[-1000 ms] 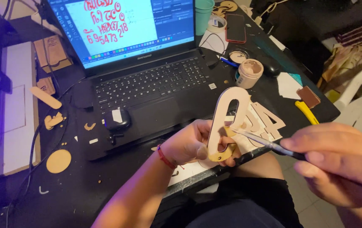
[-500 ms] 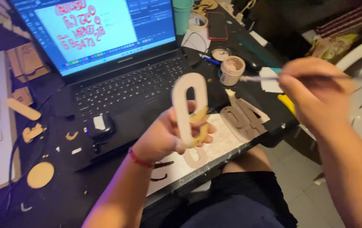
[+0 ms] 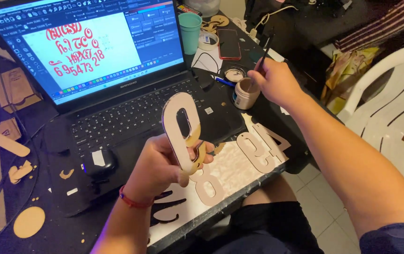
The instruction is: The person is painting a laser-cut wooden number '9' using a paintbrush and beige paint while sitting at a desk.
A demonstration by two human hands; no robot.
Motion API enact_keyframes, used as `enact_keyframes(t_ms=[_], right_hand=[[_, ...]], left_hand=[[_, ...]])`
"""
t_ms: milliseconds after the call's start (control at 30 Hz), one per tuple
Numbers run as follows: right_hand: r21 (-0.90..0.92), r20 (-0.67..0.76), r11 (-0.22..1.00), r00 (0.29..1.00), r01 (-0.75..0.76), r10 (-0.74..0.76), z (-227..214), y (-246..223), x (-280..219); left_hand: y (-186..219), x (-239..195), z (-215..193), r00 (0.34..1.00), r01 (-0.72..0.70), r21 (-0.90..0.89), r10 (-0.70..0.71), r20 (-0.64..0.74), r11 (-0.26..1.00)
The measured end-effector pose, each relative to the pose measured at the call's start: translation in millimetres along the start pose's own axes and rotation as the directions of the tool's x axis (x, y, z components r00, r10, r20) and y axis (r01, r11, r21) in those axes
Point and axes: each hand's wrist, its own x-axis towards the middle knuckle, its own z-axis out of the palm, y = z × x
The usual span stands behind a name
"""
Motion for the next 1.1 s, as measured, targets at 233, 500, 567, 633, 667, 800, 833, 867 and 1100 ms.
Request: enact_keyframes(t_ms=[233,500,567,633,667,800,833,867,1100], right_hand=[[0.076,-0.217,0.994,0.975,0.074,-0.056,0,37,12],[0.93,-0.078,0.366,0.951,-0.039,0.3,-62,-6,-66],[0.952,-0.06,0.306,0.972,-0.012,0.226,-72,-18,-92],[0.971,-0.041,0.241,0.988,0.004,0.15,-79,-28,-118],[0.963,-0.115,0.246,0.993,0.11,0.006,-81,-33,-131],[0.74,-0.491,0.353,0.818,0.573,-0.3,-71,-33,-180],[0.748,-0.483,0.345,0.822,0.566,-0.302,-66,-34,-188],[0.696,-0.515,0.368,0.786,0.616,-0.343,-61,-35,-196],[0.542,-0.525,0.511,0.744,0.667,-0.413,-51,-60,-209]], left_hand=[[2,1,4,0.99,0.113,0.015,-0.111,-0.085,0.994],[-7,4,7,0.997,0.082,-0.068,-0.082,0.007,0.994],[-14,4,5,0.995,0.093,-0.116,-0.09,0.032,0.989],[-16,5,9,0.994,0.105,-0.165,-0.098,0.053,0.981],[-14,6,13,0.99,0.142,-0.127,-0.142,0.011,0.982],[-21,1,19,0.988,0.153,-0.253,-0.139,0.07,0.955],[-21,-1,21,0.989,0.15,-0.252,-0.141,0.055,0.956],[-21,-2,24,0.985,0.172,-0.292,-0.159,0.068,0.941],[-28,-3,15,0.947,0.184,-0.371,-0.062,0.316,0.91]])
